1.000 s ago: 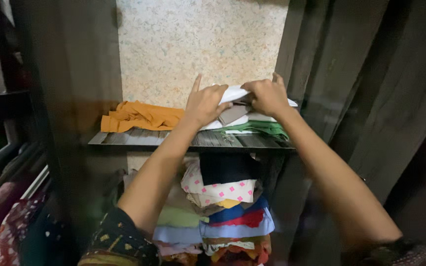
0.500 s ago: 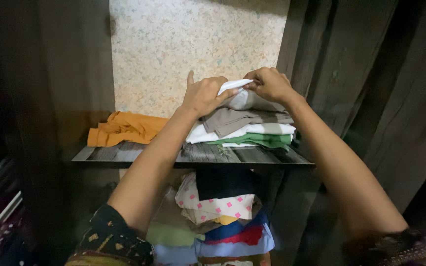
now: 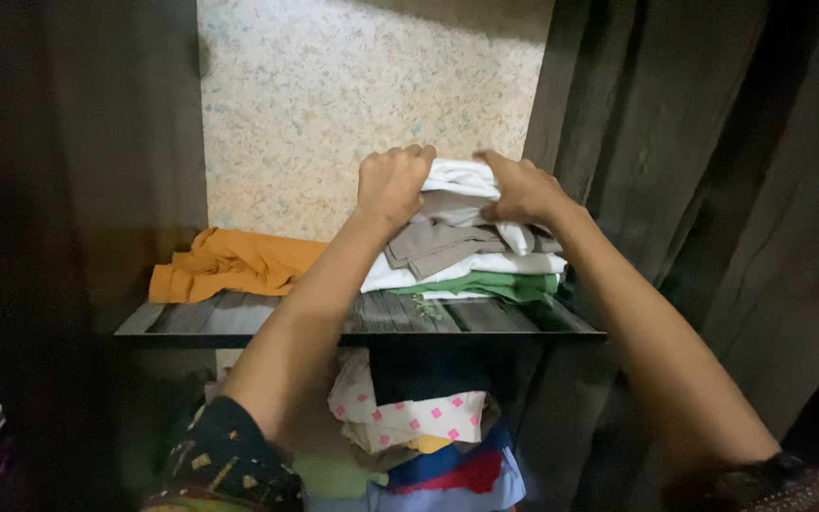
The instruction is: The person takes folded clothes from a wardrobe shelf and places them onto a stack on a plastic storage bin. The person handles several items including a light blue shirt, white cloth, grey cloth, green cloth, orange cloth, and a black cloth, stacking them one by one.
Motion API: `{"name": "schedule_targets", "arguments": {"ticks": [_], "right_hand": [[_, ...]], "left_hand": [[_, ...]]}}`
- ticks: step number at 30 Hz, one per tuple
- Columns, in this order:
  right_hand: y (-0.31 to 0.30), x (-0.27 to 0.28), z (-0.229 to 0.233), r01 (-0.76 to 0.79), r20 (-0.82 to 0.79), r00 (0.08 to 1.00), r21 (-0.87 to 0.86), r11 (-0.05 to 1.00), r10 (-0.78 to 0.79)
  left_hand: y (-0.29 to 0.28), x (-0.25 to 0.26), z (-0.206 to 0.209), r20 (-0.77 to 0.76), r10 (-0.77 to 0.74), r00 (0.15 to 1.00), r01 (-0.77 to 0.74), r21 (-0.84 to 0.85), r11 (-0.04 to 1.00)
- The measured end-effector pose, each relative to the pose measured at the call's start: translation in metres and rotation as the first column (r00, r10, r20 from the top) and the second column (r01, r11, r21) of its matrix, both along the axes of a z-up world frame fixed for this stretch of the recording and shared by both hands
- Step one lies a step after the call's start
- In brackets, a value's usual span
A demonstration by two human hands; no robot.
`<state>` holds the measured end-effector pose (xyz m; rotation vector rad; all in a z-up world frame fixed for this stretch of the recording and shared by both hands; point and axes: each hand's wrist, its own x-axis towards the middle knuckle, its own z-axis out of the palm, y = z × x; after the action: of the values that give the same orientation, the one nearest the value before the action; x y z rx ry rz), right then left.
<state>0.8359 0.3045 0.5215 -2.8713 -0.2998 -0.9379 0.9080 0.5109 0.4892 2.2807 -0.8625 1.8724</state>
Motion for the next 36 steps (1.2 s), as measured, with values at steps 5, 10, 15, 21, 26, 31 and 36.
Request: {"name": "schedule_targets", "arguments": {"ticks": [5, 10, 15, 21, 26, 31, 36], "right_hand": [[-0.015, 0.019, -0.001, 0.011, 0.110, 0.994, -0.191, 0.981, 0.010], [-0.017, 0.013, -0.004, 0.056, 0.333, 0.942, -0.307, 0.950, 0.052], [-0.021, -0.013, 0.009, 0.179, 0.519, 0.855, -0.331, 0.927, 0.020], [-0.027, -0.068, 0.016, 0.171, 0.654, 0.745, -0.378, 0.910, 0.132], [-0.024, -0.121, 0.025, 0.186, 0.671, 0.729, -0.383, 0.905, 0.135], [-0.018, -0.181, 0.026, 0.258, 0.687, 0.720, -0.395, 0.882, 0.097], [-0.009, -0.246, 0.015, 0.265, 0.653, 0.754, -0.399, 0.878, 0.069]], "left_hand": [[0.003, -0.014, 0.012, -0.310, 0.007, 0.951, 0.009, 0.050, 0.999], [0.003, -0.003, 0.019, -0.202, 0.025, 0.979, -0.004, 0.103, 0.995], [-0.006, -0.020, 0.031, 0.084, -0.019, 0.996, 0.014, 0.059, 0.998], [-0.013, -0.063, 0.039, 0.261, -0.032, 0.965, 0.026, 0.027, 0.999], [-0.014, -0.106, 0.047, 0.323, -0.085, 0.943, 0.095, -0.013, 0.995], [-0.009, -0.156, 0.046, 0.308, -0.128, 0.943, 0.143, -0.025, 0.989], [-0.004, -0.211, 0.029, 0.295, -0.213, 0.931, 0.234, -0.037, 0.972]]}}
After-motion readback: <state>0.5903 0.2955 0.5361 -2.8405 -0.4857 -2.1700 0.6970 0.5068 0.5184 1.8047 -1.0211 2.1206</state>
